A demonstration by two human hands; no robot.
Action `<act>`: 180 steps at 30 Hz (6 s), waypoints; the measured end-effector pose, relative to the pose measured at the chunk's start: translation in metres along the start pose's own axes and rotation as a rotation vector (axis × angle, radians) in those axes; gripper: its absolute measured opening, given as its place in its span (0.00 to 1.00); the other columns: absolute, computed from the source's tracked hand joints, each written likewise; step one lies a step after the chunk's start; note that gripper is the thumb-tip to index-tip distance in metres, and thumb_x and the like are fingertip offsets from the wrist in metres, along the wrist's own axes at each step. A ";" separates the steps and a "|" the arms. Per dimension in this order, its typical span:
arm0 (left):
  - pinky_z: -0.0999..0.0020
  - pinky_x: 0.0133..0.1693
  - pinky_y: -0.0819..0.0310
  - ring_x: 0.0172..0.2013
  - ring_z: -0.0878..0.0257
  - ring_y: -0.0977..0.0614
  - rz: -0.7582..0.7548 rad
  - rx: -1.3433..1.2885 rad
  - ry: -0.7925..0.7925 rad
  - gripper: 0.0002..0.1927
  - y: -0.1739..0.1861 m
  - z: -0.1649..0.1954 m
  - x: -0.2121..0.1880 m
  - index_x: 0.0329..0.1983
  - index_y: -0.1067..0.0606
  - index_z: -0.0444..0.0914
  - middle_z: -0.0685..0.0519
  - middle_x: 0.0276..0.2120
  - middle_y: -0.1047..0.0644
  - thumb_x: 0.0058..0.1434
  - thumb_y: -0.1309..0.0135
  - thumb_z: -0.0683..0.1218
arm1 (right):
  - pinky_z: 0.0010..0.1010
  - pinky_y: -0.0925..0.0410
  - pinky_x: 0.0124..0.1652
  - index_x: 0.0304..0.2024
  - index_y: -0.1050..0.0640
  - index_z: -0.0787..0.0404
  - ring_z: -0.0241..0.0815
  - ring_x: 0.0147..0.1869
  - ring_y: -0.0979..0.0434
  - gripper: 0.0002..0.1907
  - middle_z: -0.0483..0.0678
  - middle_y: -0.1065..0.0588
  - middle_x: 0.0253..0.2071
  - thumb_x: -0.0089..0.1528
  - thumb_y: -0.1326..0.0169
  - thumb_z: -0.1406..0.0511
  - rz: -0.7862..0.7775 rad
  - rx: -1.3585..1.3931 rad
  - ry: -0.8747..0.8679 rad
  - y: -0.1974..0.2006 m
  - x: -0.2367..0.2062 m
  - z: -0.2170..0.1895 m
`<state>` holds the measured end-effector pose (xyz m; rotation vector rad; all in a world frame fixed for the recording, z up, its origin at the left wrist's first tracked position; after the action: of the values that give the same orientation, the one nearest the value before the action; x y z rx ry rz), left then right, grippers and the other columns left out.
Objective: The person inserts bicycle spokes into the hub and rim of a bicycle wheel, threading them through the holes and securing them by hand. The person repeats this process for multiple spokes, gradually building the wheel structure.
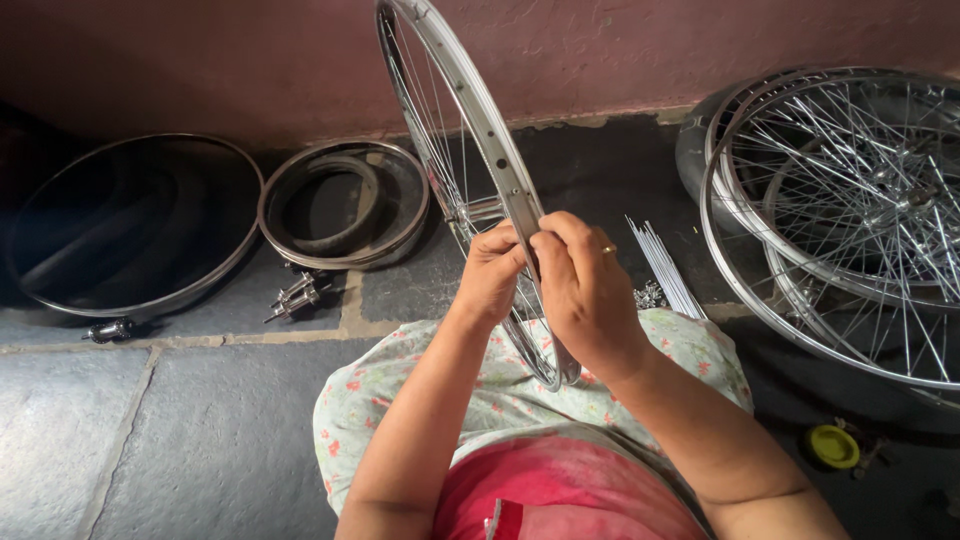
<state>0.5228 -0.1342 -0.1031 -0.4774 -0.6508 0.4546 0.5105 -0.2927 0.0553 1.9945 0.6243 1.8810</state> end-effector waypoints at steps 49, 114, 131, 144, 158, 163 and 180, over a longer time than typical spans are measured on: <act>0.67 0.51 0.24 0.44 0.64 0.19 -0.118 0.031 0.086 0.14 -0.004 0.002 -0.007 0.48 0.23 0.34 0.53 0.43 0.20 0.66 0.37 0.47 | 0.37 0.27 0.54 0.63 0.28 0.66 0.53 0.59 0.26 0.24 0.59 0.31 0.61 0.64 0.49 0.79 0.122 0.228 -0.055 -0.017 -0.058 0.010; 0.72 0.43 0.28 0.38 0.69 0.30 0.358 0.714 -0.122 0.35 -0.049 0.055 -0.095 0.62 0.32 0.33 0.52 0.50 0.21 0.46 0.53 0.28 | 0.32 0.29 0.54 0.59 0.34 0.71 0.43 0.52 0.25 0.11 0.58 0.31 0.51 0.75 0.59 0.72 0.288 0.674 -0.251 -0.058 -0.121 0.054; 0.73 0.38 0.29 0.33 0.69 0.28 0.294 0.843 -0.091 0.32 -0.051 0.026 -0.109 0.60 0.29 0.36 0.56 0.38 0.23 0.48 0.51 0.30 | 0.31 0.29 0.51 0.47 0.18 0.65 0.43 0.52 0.23 0.12 0.52 0.26 0.55 0.67 0.51 0.77 -0.076 0.618 -0.027 -0.082 0.146 0.049; 0.72 0.39 0.28 0.33 0.68 0.27 0.276 0.875 -0.097 0.33 -0.054 0.029 -0.108 0.62 0.30 0.36 0.56 0.40 0.22 0.49 0.49 0.30 | 0.29 0.29 0.49 0.42 0.18 0.65 0.41 0.49 0.23 0.12 0.48 0.27 0.58 0.65 0.52 0.77 -0.267 0.619 -0.124 -0.110 0.160 0.060; 0.69 0.42 0.26 0.35 0.66 0.26 0.250 0.898 -0.099 0.37 -0.053 0.031 -0.110 0.64 0.30 0.36 0.54 0.41 0.20 0.46 0.50 0.30 | 0.30 0.27 0.56 0.59 0.24 0.65 0.44 0.58 0.23 0.17 0.53 0.29 0.63 0.68 0.52 0.76 -0.131 0.554 -0.106 -0.089 0.106 0.093; 0.64 0.64 0.33 0.52 0.62 0.21 0.164 0.852 -0.214 0.34 -0.044 0.062 -0.092 0.62 0.32 0.34 0.50 0.47 0.20 0.49 0.53 0.27 | 0.32 0.27 0.52 0.57 0.23 0.64 0.44 0.56 0.20 0.17 0.53 0.24 0.59 0.66 0.50 0.72 -0.235 0.565 -0.402 -0.130 0.041 0.162; 0.76 0.48 0.30 0.52 0.62 0.19 0.428 1.116 -0.113 0.31 0.030 0.170 -0.096 0.58 0.35 0.32 0.47 0.53 0.19 0.48 0.57 0.29 | 0.47 0.30 0.58 0.55 0.19 0.62 0.60 0.62 0.23 0.20 0.61 0.23 0.57 0.60 0.40 0.66 -1.165 -0.377 -1.263 -0.160 -0.299 0.359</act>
<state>0.3353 -0.1155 -0.0455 0.4895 -0.3116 1.1548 0.8434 -0.2921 -0.3089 1.5103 0.6668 -0.0315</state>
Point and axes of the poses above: each hand's wrist, its own x-axis towards the middle knuckle, its own y-axis out of the back of the hand, z = x × y, the point moved 10 cm from there along x, towards the middle knuckle
